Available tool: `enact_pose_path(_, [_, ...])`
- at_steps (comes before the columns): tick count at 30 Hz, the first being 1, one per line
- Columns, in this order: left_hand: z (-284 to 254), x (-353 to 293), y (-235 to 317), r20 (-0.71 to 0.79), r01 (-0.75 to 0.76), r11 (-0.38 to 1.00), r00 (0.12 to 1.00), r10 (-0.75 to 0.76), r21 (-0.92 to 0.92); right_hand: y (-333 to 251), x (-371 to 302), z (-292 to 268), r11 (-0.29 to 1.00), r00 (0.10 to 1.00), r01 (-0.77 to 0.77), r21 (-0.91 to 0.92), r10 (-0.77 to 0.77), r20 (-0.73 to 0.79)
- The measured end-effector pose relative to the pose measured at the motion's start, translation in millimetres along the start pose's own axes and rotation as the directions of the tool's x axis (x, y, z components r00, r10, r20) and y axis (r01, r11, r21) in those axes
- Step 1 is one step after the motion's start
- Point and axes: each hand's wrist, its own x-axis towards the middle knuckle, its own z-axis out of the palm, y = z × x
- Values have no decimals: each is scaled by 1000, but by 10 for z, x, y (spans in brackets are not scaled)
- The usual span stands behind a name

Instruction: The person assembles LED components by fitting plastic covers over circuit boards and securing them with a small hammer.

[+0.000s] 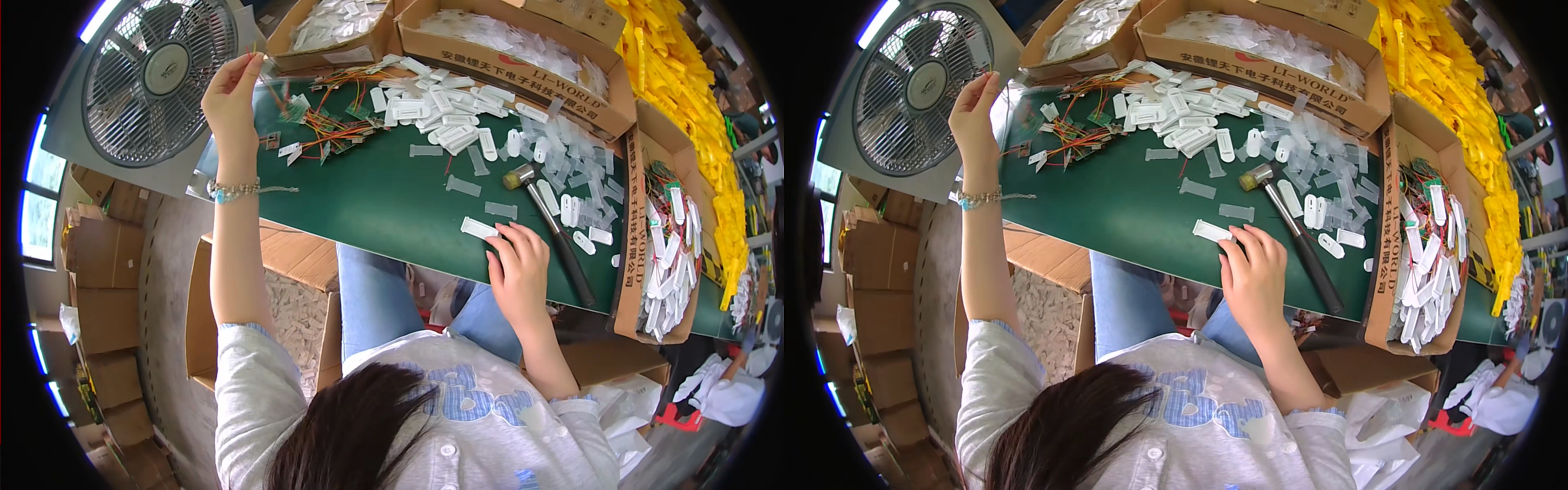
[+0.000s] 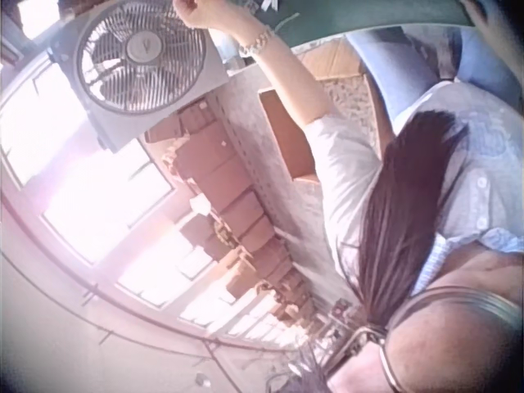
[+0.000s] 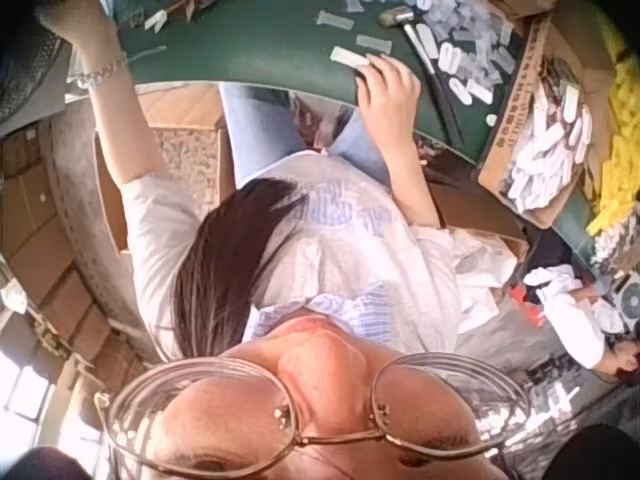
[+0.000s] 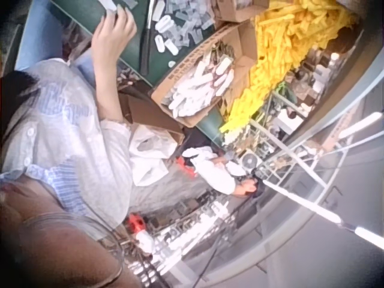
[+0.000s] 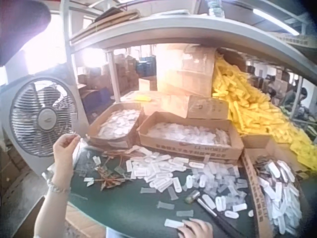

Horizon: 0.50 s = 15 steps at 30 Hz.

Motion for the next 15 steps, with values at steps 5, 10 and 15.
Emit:
enact_pose_path(5, [118, -292, 132, 62, -72, 997, 995, 74, -38, 13, -15, 36, 1000, 999, 1, 16, -1, -43])
enact_pose_path(10, [318, -1132, 229, 359, -745, 595, 666, 653, 300, 2, 24, 49, 998, 999, 17, 56, -15, -43])
enact_pose_path(15, [557, -1980, 260, 658, -644, 745, 640, 396, 177, -37, 24, 50, 984, 996, -59, 167, 68, -52])
